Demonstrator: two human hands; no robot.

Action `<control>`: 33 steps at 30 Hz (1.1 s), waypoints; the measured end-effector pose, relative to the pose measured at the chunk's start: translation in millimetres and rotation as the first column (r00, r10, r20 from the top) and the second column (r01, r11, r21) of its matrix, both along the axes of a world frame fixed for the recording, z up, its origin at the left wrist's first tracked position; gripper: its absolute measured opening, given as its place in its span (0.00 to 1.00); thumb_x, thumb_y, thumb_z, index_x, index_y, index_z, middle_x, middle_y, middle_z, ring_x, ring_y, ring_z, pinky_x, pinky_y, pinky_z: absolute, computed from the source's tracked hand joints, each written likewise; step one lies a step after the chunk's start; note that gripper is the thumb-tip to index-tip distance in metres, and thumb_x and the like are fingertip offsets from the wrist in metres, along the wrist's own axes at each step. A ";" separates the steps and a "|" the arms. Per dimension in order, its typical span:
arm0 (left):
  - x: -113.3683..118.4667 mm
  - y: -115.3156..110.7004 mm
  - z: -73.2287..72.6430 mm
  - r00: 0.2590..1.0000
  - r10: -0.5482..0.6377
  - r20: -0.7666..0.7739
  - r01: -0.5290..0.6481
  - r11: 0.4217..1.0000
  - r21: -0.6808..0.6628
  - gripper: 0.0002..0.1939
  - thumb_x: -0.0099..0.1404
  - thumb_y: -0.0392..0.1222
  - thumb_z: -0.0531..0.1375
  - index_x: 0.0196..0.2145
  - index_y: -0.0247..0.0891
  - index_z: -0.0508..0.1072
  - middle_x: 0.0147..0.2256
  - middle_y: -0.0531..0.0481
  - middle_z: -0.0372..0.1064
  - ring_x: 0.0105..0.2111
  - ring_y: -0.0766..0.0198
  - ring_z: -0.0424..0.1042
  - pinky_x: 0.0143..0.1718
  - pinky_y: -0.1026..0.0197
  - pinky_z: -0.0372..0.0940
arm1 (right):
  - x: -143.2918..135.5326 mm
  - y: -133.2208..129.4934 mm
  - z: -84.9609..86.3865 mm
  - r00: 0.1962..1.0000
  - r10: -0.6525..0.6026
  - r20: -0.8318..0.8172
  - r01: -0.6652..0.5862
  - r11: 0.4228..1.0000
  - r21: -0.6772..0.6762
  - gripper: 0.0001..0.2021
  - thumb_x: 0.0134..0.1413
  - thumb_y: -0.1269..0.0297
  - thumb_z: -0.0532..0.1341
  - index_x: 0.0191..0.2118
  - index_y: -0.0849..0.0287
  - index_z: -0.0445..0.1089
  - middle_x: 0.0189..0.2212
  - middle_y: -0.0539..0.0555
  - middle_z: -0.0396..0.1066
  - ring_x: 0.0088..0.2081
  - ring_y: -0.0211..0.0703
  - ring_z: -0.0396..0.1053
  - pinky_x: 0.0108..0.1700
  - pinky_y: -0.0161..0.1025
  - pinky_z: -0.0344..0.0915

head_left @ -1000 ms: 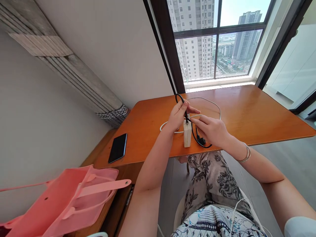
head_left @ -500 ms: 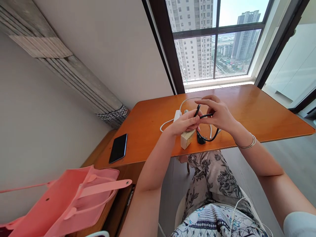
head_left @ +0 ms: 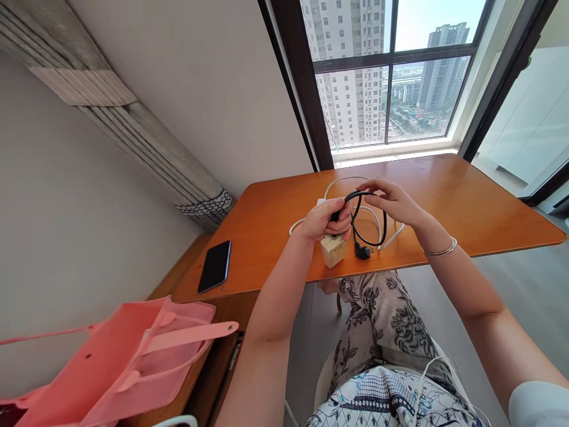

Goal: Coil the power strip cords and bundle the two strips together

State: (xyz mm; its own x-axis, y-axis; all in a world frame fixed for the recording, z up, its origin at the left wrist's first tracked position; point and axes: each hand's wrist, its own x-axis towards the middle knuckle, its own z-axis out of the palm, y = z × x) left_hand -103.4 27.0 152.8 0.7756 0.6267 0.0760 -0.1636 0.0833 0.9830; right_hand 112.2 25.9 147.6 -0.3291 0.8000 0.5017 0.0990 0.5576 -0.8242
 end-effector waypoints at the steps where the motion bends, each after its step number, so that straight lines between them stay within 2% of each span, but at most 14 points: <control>1: -1.1 2.5 -0.7 1.000 -0.005 0.016 0.005 1.000 -0.022 0.26 0.64 0.62 0.60 0.21 0.40 0.60 0.10 0.63 0.42 0.09 0.74 0.42 0.19 0.62 0.66 | -3.3 0.7 -2.7 0.999 0.014 -0.037 -0.015 0.999 -0.028 0.14 0.55 0.54 0.66 0.44 0.55 0.77 0.44 0.54 0.77 0.45 0.41 0.72 0.48 0.42 0.71; 3: -2.7 5.9 -1.6 0.999 -0.001 0.044 0.004 0.998 -0.061 0.26 0.66 0.60 0.60 0.21 0.40 0.59 0.10 0.64 0.40 0.09 0.74 0.40 0.19 0.63 0.65 | -8.7 1.3 -6.9 0.992 0.063 -0.105 -0.075 0.990 -0.121 0.16 0.54 0.50 0.67 0.42 0.56 0.77 0.38 0.53 0.78 0.43 0.42 0.74 0.49 0.43 0.72; 6: -2.5 6.7 -2.0 0.997 0.053 0.054 -0.044 0.989 -0.143 0.25 0.69 0.57 0.57 0.22 0.40 0.58 0.10 0.65 0.40 0.08 0.74 0.41 0.18 0.64 0.64 | -14.2 1.5 -11.0 0.974 0.056 -0.219 -0.115 0.957 -0.266 0.21 0.48 0.43 0.69 0.35 0.58 0.76 0.25 0.49 0.72 0.29 0.39 0.72 0.36 0.40 0.73; 9: -0.1 5.2 -3.4 0.992 0.109 0.068 -0.091 0.970 -0.226 0.25 0.72 0.55 0.53 0.22 0.40 0.55 0.10 0.65 0.40 0.07 0.74 0.41 0.17 0.66 0.62 | -19.5 1.4 -14.5 0.937 0.013 -0.349 -0.149 0.918 -0.366 0.25 0.41 0.39 0.72 0.31 0.59 0.73 0.20 0.46 0.66 0.20 0.33 0.65 0.26 0.34 0.68; 11: 1.7 5.0 -5.5 0.989 0.117 0.087 -0.092 0.964 -0.250 0.26 0.74 0.56 0.51 0.22 0.40 0.54 0.10 0.64 0.40 0.07 0.74 0.39 0.15 0.67 0.59 | -24.5 1.2 -17.2 0.900 0.001 -0.436 -0.213 0.874 -0.437 0.25 0.42 0.40 0.72 0.30 0.59 0.71 0.18 0.44 0.63 0.18 0.30 0.62 0.24 0.32 0.66; 13: 3.1 5.6 -8.0 0.986 0.127 0.112 -0.096 0.964 -0.249 0.26 0.74 0.57 0.50 0.22 0.40 0.53 0.09 0.64 0.41 0.07 0.74 0.38 0.13 0.67 0.56 | -30.2 0.6 -20.3 0.848 -0.025 -0.529 -0.292 0.811 -0.507 0.22 0.49 0.43 0.70 0.31 0.59 0.71 0.18 0.43 0.61 0.18 0.29 0.59 0.24 0.30 0.66; 15: 4.0 6.1 -10.3 0.976 0.169 0.138 -0.132 0.961 -0.243 0.26 0.73 0.58 0.51 0.22 0.40 0.52 0.09 0.62 0.46 0.06 0.75 0.39 0.13 0.67 0.56 | -35.5 -0.6 -23.3 0.789 -0.067 -0.610 -0.369 0.742 -0.559 0.16 0.58 0.49 0.66 0.35 0.59 0.72 0.19 0.43 0.62 0.19 0.29 0.60 0.27 0.29 0.67; 17: 4.9 6.0 -11.8 0.958 0.240 0.156 -0.198 0.949 -0.246 0.27 0.72 0.59 0.52 0.23 0.41 0.51 0.12 0.59 0.57 0.07 0.74 0.44 0.14 0.67 0.58 | -39.6 -2.0 -25.6 0.741 -0.104 -0.663 -0.432 0.683 -0.589 0.13 0.65 0.54 0.60 0.39 0.59 0.72 0.21 0.44 0.65 0.21 0.31 0.63 0.30 0.30 0.69; 19: 5.9 4.7 -12.3 0.939 0.302 0.162 -0.256 0.932 -0.255 0.27 0.71 0.61 0.54 0.23 0.41 0.50 0.19 0.51 0.70 0.10 0.72 0.53 0.13 0.66 0.58 | -42.3 -3.4 -27.0 0.717 -0.126 -0.685 -0.467 0.642 -0.608 0.11 0.69 0.58 0.56 0.40 0.58 0.72 0.21 0.46 0.66 0.22 0.32 0.64 0.33 0.31 0.71; 21: 7.1 2.8 -11.8 0.929 0.331 0.165 -0.284 0.925 -0.253 0.27 0.69 0.61 0.56 0.23 0.41 0.51 0.31 0.43 0.78 0.15 0.69 0.60 0.11 0.67 0.54 | -44.5 -4.8 -28.4 0.707 -0.144 -0.692 -0.477 0.626 -0.617 0.12 0.69 0.61 0.53 0.36 0.58 0.70 0.21 0.46 0.66 0.21 0.32 0.64 0.33 0.31 0.71; 23: 8.2 0.9 -10.4 0.921 0.343 0.182 -0.298 0.925 -0.236 0.26 0.68 0.60 0.57 0.23 0.40 0.54 0.42 0.38 0.80 0.16 0.70 0.61 0.10 0.67 0.50 | -46.9 -6.6 -30.9 0.709 -0.152 -0.688 -0.463 0.636 -0.617 0.12 0.69 0.61 0.53 0.35 0.58 0.68 0.21 0.46 0.66 0.22 0.34 0.64 0.32 0.32 0.71; 26: 9.2 -1.0 -7.7 0.894 0.382 0.234 -0.341 0.919 -0.200 0.23 0.69 0.57 0.57 0.25 0.38 0.60 0.53 0.40 0.76 0.15 0.74 0.56 0.10 0.66 0.47 | -51.5 -10.4 -38.5 0.749 -0.125 -0.651 -0.408 0.687 -0.601 0.11 0.66 0.57 0.56 0.38 0.57 0.70 0.24 0.48 0.69 0.26 0.37 0.69 0.33 0.35 0.72; 30: 9.9 -2.5 -7.3 0.858 0.442 0.262 -0.416 0.897 -0.151 0.20 0.69 0.57 0.56 0.29 0.38 0.68 0.58 0.41 0.72 0.15 0.76 0.56 0.11 0.66 0.47 | -55.1 -14.7 -53.5 0.835 -0.067 -0.547 -0.297 0.781 -0.549 0.12 0.60 0.53 0.60 0.40 0.57 0.71 0.28 0.51 0.72 0.29 0.39 0.71 0.38 0.38 0.72; 33: 10.3 -3.3 -9.4 0.844 0.455 0.283 -0.442 0.890 -0.113 0.20 0.69 0.58 0.56 0.32 0.39 0.72 0.58 0.42 0.72 0.16 0.75 0.58 0.12 0.66 0.50 | -53.7 -17.1 -64.0 0.919 -0.045 -0.392 -0.140 0.892 -0.430 0.13 0.57 0.56 0.61 0.44 0.56 0.72 0.29 0.50 0.72 0.31 0.39 0.70 0.40 0.39 0.70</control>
